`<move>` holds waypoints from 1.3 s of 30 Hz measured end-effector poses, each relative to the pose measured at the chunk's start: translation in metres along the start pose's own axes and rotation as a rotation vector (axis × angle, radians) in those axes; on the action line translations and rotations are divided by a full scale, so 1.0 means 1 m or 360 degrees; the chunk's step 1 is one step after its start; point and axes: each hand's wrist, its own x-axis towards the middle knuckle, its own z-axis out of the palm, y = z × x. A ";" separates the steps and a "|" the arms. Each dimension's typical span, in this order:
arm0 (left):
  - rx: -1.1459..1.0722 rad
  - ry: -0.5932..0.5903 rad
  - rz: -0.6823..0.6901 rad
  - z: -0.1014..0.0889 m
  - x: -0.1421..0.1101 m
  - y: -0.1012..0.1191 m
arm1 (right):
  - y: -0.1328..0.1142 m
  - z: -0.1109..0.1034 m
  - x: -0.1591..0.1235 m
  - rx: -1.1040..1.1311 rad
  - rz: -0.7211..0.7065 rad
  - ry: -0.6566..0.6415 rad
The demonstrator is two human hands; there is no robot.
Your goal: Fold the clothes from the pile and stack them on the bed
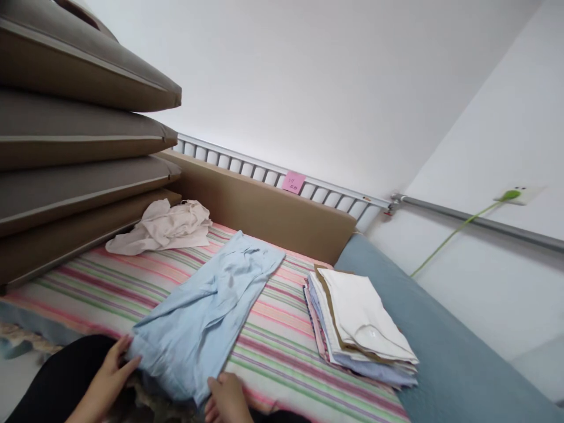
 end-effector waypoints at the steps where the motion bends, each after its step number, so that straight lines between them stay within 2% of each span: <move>1: 0.0078 0.0049 0.0166 -0.005 0.006 0.002 | -0.001 -0.010 0.002 -0.0035 -0.0031 0.0047; 3: 0.0157 0.0053 0.0391 -0.010 0.015 0.013 | -0.005 -0.037 0.007 -0.0099 -0.0152 0.0267; 6: 0.0091 -0.0115 0.0422 0.005 0.025 0.041 | -0.007 -0.090 0.018 -0.0330 -0.0529 0.0716; 9: -0.0022 -0.0351 0.0264 0.043 0.040 0.064 | 0.002 -0.147 0.038 -0.0705 -0.0942 0.1101; 11: 0.0008 -0.0466 0.0237 0.075 0.056 0.074 | 0.016 -0.176 0.057 -0.0943 -0.0992 0.1323; 13: 0.0110 -0.0539 0.0331 0.108 0.076 0.087 | 0.033 -0.194 0.077 -0.1159 -0.0970 0.1510; 17: 0.0586 -0.0591 0.0663 0.180 0.119 0.132 | 0.060 -0.205 0.110 -0.1390 -0.1020 0.1740; 19: 0.0979 -0.0659 0.0799 0.220 0.139 0.158 | 0.067 -0.205 0.119 -0.1430 -0.1083 0.1803; 22: 0.1243 -0.0741 0.0905 0.284 0.162 0.188 | 0.070 -0.206 0.125 -0.1433 -0.1159 0.1844; 25: 0.1365 -0.0754 0.0946 0.343 0.178 0.200 | 0.070 -0.207 0.127 -0.1404 -0.1157 0.1858; 28: 0.1426 -0.0785 0.1018 0.392 0.187 0.200 | 0.070 -0.207 0.128 -0.1425 -0.1112 0.1856; 33: 0.1477 -0.1013 0.1109 0.447 0.188 0.185 | 0.072 -0.209 0.129 -0.1463 -0.1087 0.1820; 36: 0.1581 -0.1053 0.1040 0.465 0.189 0.175 | 0.073 -0.210 0.128 -0.1471 -0.1071 0.1793; 39: 0.1671 -0.1014 0.0927 0.474 0.194 0.172 | 0.072 -0.209 0.127 -0.1468 -0.1070 0.1782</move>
